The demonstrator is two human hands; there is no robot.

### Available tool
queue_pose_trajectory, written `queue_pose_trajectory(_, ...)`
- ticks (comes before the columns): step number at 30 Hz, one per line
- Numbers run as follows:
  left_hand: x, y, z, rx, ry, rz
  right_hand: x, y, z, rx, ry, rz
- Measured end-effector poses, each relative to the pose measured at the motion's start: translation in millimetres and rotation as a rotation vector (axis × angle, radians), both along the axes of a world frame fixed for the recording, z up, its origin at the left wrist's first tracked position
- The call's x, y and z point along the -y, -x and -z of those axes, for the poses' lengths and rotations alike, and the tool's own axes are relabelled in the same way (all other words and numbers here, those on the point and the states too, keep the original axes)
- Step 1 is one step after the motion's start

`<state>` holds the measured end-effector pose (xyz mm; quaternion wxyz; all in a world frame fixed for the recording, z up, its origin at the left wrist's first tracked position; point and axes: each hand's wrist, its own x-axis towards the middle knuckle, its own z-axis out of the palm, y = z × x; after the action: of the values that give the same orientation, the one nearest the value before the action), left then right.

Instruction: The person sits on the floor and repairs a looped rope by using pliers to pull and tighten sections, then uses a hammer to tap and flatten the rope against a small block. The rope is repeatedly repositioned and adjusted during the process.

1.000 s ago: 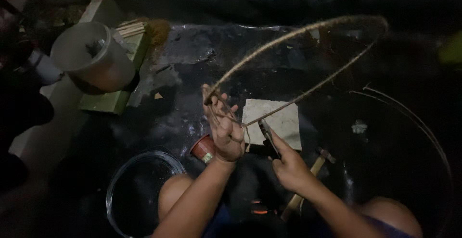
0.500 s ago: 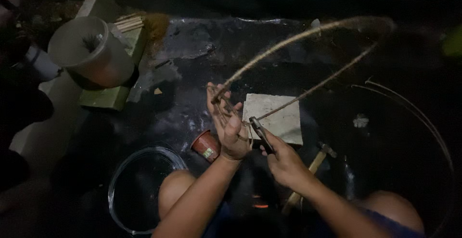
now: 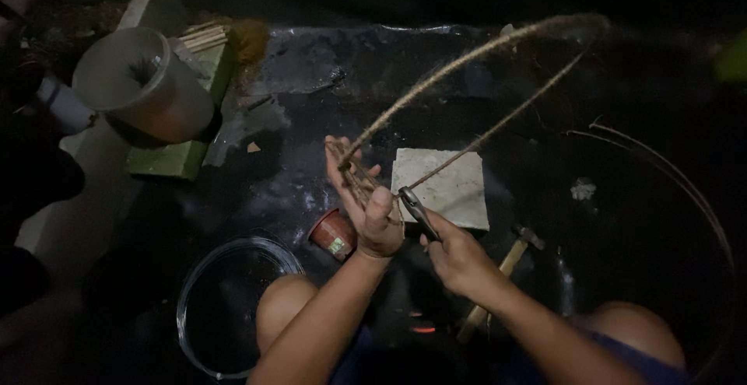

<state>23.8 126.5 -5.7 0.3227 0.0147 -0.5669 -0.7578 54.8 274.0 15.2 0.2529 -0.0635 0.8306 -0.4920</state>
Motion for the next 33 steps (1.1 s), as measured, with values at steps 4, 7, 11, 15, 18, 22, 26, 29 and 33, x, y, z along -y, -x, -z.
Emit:
queue_pose_trajectory(4, 0.5, -6.6, 0.1, 0.005, -0.045, 0.023, 5.8, -0.3, 9.2, -0.012, 0.018, 0.023)
queue_pose_trajectory(7, 0.0, -7.5, -1.2, -0.043, -0.173, 0.029, 8.4, 0.1, 13.9, 0.068, -0.119, 0.027)
queue_pose_trajectory(11, 2.3, -10.6, -4.4, -0.056, -0.243, 0.052, 11.7, -3.6, 20.3, -0.063, -0.074, 0.004)
queue_pose_trajectory(15, 6.0, -17.3, -10.0, -0.019, -0.193, 0.063, 13.1, -7.8, 29.4, -0.150, 0.111, -0.011)
queue_pose_trajectory(18, 7.0, -21.3, -14.4, 0.003, -0.137, 0.062, 13.7, -9.6, 35.2, -0.064, 0.223, -0.001)
queue_pose_trajectory(22, 5.8, -21.9, -17.4, -0.009, -0.143, 0.056, 14.3, -11.6, 38.0, 0.130, 0.218, 0.062)
queue_pose_trajectory(26, 4.8, -22.5, -18.1, -0.010, -0.152, 0.060, 14.2, -13.8, 38.3, 0.241, 0.298, 0.089)
queue_pose_trajectory(29, 5.5, -25.5, -19.0, 0.021, 0.013, 0.011, 13.3, -15.0, 40.7, 0.294, 0.371, 0.098)
queue_pose_trajectory(33, 6.0, -27.8, -20.7, -0.006, 0.028, 0.022, 12.0, -15.5, 46.9, 0.334, 0.451, 0.092)
